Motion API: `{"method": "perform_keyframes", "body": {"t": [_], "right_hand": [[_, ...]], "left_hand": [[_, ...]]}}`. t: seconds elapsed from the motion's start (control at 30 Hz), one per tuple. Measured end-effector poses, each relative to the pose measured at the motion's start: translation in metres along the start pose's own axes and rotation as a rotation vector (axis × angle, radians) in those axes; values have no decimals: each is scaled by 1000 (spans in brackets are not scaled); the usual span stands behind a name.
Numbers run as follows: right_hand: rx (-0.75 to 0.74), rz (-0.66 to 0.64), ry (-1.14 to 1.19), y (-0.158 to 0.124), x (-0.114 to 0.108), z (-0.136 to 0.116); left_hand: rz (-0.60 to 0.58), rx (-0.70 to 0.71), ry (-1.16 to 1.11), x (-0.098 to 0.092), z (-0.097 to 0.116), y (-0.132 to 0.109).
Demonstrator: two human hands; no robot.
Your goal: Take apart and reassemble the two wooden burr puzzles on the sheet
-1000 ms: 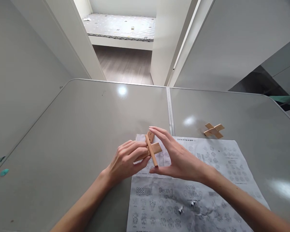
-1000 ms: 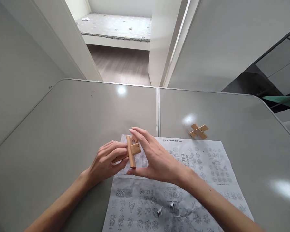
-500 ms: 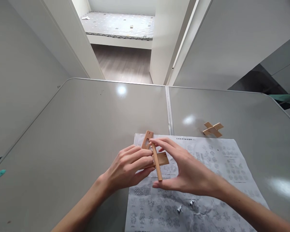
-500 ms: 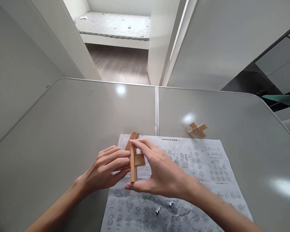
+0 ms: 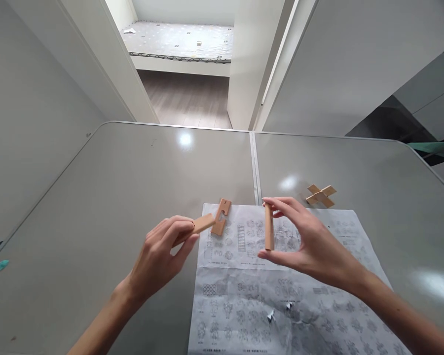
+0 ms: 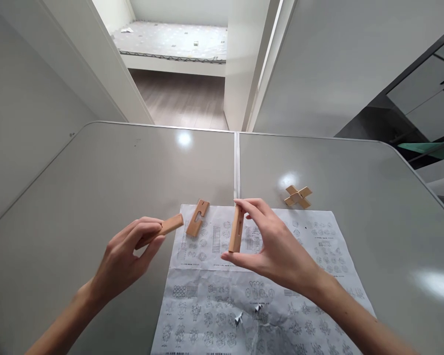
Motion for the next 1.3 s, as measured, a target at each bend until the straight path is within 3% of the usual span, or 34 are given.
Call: {"method": "perform_keyframes", "body": {"t": [0.17,0.37,0.67,0.87,1.13,1.3], "right_hand": [[-62,-5,-143,12,34,1],[-111,20,-256,29,63,-6],[-110,21,-310,41,77,-23],[-111,13,-294,32,74,-21],[-221,84,-217,-3,50,5],[-261,85,-233,-23,37,30]], "left_hand": [[21,-142,143,13,-16,0],[-111,-161,396,35,-21,9],[-150,-184,431,47,-8,19],[-146,-179,414,40,-7,17],[-31,-345,339,29,-59,15],[-90,-475,340,41,-99,18]]}}
Point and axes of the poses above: each hand's wrist, its own y-axis towards the middle knuckle, its own x-axis out of the palm, z = x × y, the point moved 6 cm from there along y, towards the middle knuckle, and after that the axes turned 9 degrees about x, right-handed, at the moved point
